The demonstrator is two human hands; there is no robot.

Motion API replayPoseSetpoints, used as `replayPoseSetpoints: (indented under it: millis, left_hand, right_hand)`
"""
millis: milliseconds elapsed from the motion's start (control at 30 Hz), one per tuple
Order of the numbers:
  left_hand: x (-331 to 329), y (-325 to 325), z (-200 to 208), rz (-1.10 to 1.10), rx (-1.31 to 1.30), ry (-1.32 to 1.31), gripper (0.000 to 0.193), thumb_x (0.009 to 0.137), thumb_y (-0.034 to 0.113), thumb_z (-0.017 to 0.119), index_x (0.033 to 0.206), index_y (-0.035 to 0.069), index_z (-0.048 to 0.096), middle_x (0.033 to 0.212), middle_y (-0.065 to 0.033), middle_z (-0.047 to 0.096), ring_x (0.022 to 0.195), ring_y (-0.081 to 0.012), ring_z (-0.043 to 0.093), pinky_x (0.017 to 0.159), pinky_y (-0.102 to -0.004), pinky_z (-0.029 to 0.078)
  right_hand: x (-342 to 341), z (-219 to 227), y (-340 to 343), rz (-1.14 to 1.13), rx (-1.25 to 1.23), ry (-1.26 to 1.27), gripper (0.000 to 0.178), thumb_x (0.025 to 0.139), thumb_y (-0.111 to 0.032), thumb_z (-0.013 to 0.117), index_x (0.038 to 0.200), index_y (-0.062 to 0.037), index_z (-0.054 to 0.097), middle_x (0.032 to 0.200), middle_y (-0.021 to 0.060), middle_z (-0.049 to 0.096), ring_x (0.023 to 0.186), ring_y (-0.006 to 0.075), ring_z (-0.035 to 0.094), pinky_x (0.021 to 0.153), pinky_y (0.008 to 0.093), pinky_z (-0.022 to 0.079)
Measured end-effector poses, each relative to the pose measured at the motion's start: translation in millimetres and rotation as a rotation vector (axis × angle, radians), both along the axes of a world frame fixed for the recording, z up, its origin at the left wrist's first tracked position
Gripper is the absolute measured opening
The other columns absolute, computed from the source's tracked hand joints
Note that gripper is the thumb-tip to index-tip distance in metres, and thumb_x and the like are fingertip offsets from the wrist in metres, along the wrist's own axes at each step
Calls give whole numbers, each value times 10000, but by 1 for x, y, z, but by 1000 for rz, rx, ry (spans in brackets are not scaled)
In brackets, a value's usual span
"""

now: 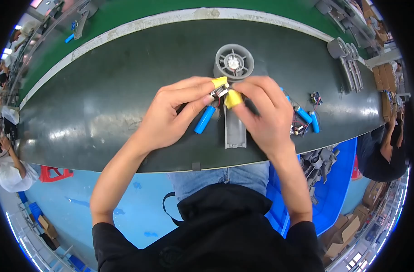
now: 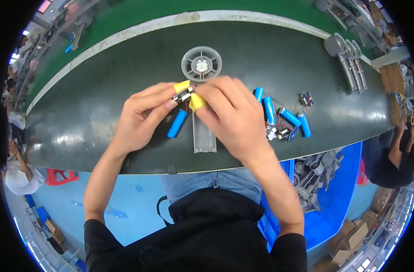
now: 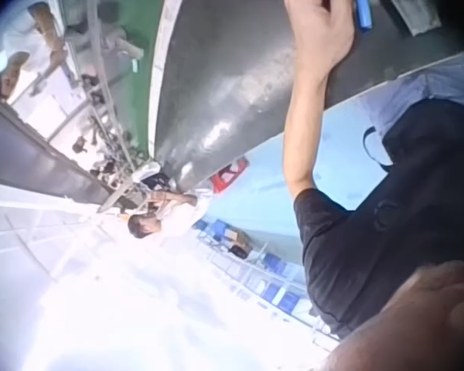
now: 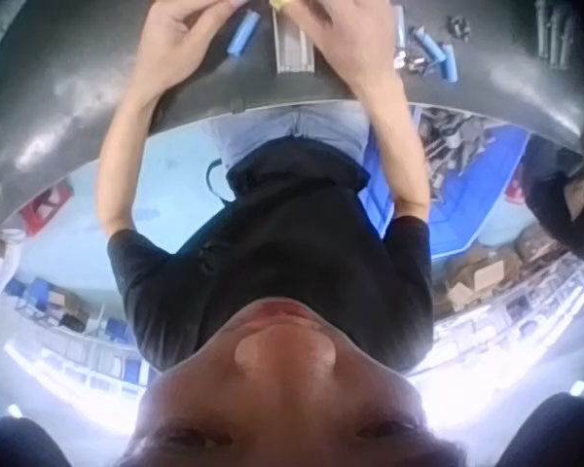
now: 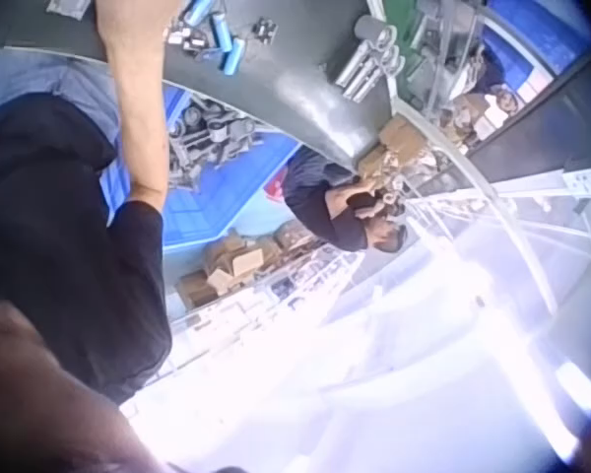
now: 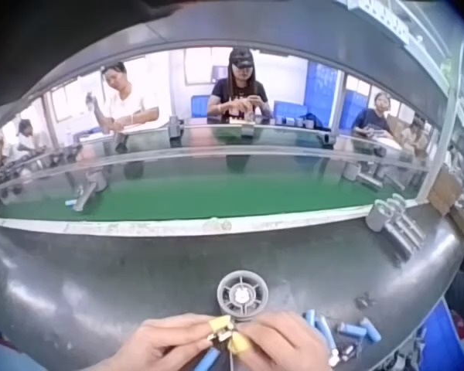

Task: The person assembles small electronic modules by hand, placing circuit boards and batteries into plastic housings.

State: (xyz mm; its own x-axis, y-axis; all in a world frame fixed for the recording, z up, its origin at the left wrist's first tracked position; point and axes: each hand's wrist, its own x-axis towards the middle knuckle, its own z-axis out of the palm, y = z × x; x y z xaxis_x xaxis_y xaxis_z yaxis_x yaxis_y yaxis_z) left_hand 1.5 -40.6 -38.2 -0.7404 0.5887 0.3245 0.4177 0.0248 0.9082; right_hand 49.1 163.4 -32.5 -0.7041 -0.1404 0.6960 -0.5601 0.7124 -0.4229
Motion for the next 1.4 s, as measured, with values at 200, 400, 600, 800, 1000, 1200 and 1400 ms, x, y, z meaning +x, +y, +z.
replayPoseSetpoints:
  millis: [200,400,600,800,1000,1200,1400]
  left_hand:
    - [9,11,4,102,216,-392,281,1006,41,486,1249,-57,587,1108,-141,650,926,-156,646,833,-285,524]
    - [-100,15,13,351,290,-389,320,1055,225,399,1142,-13,596,994,-96,680,711,-106,623,661,-231,462]
    - [-237,1,16,596,79,-68,331,1021,185,415,1176,-45,595,974,-106,696,724,-140,653,672,-292,495]
    - [-249,-11,-36,847,-292,263,525,1018,356,456,1396,-8,474,1301,-213,581,1247,-340,519,1040,-437,367]
    - [-227,-6,-24,942,-391,503,669,969,457,536,1431,-9,406,1442,-241,429,1349,-365,388,1112,-486,243]
    - [-226,0,-28,905,-478,597,825,863,508,667,1440,-8,384,1479,-266,363,1380,-375,341,1131,-487,209]
    - [-220,4,-20,948,-355,634,720,895,453,652,1405,-2,424,1463,-228,392,1365,-359,358,1119,-483,223]
  right_hand:
    - [39,9,-19,-113,-677,-871,504,858,6,663,1340,48,521,896,32,647,635,11,546,558,187,436]
    - [-87,23,-16,-21,-362,-590,434,902,-99,609,1289,87,545,872,99,676,810,132,644,740,271,510]
    - [-242,2,-45,-84,-336,-439,407,862,-158,630,1208,57,619,945,188,722,894,315,697,815,378,528]
    - [-285,-9,-2,-244,-118,-437,356,911,-357,527,990,-65,714,928,214,700,879,413,667,817,485,532]
    - [-283,22,233,-1106,434,-138,473,771,-234,658,1217,-80,621,1190,184,618,1101,383,576,896,520,488]
    - [-268,11,343,-1160,485,-789,681,817,-384,674,1384,-63,476,1352,166,562,1276,371,502,1070,575,334]
    - [-250,27,336,-1019,365,-795,716,781,-454,709,1309,3,551,1128,224,684,1077,358,652,951,522,467]
